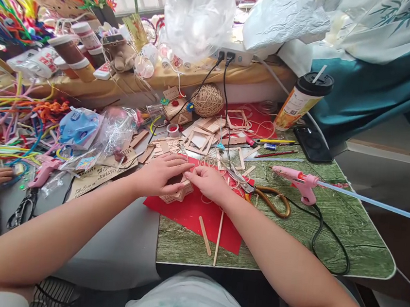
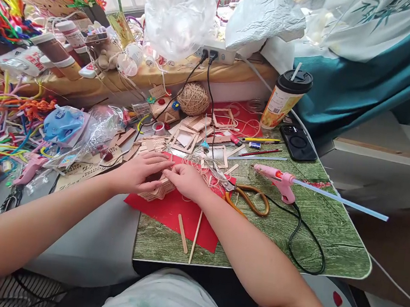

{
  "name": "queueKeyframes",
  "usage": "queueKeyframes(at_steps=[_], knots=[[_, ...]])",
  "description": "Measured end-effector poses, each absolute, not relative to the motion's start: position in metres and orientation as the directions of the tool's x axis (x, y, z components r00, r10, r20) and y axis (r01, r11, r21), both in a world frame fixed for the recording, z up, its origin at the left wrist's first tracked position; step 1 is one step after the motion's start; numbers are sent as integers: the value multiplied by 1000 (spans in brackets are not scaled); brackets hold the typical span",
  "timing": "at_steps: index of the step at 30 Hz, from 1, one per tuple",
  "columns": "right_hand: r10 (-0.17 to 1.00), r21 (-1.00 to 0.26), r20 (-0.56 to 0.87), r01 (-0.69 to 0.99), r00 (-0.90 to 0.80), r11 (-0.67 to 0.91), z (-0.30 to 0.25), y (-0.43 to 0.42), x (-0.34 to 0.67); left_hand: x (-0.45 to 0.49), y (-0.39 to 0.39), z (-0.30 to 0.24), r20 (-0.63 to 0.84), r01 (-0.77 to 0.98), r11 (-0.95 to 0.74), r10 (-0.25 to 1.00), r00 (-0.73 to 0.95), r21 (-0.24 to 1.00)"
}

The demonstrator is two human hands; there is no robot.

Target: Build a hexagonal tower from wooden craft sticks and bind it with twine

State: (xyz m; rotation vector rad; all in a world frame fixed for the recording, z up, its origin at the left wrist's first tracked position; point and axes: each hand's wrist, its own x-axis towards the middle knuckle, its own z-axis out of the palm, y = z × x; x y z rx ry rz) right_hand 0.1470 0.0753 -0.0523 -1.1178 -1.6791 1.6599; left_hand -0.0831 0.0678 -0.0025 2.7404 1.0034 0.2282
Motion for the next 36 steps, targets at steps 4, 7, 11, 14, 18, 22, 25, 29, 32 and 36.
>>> queueKeyframes(at_steps=[4,7,11,14,18,22,25,29,32,36], knots=[[837,-966,-210,240,-506,-97,-52,73,153,-82,68,-2,63,612,-755,640,765,234],[839,-968,-188,239,-511,-71,-54,74,154,-82,68,-3,75,609,-761,636,768,225],[837,-973,-177,220,-518,-70,-56,74,154,-84,68,-4,79,610,-761,638,766,222],[809,-964,-234,235,-540,-122,-53,71,156,-85,67,-4,63,618,-752,645,762,229],[763,-937,-322,305,-560,-171,-47,71,160,-85,66,-4,60,620,-751,646,761,227],[801,-908,-287,415,-525,-53,-40,76,163,-86,65,-7,78,625,-753,649,757,207],[776,-847,-356,531,-521,-32,-35,83,167,-86,64,-8,87,628,-752,652,753,198],[669,-796,-490,600,-559,-81,-29,93,168,-87,62,-10,96,632,-752,654,750,186],[599,-786,-553,602,-579,-144,-26,100,166,-88,61,-12,113,638,-745,663,740,195],[572,-785,-569,597,-591,-164,-24,100,161,-88,60,-14,116,640,-744,664,738,191]])
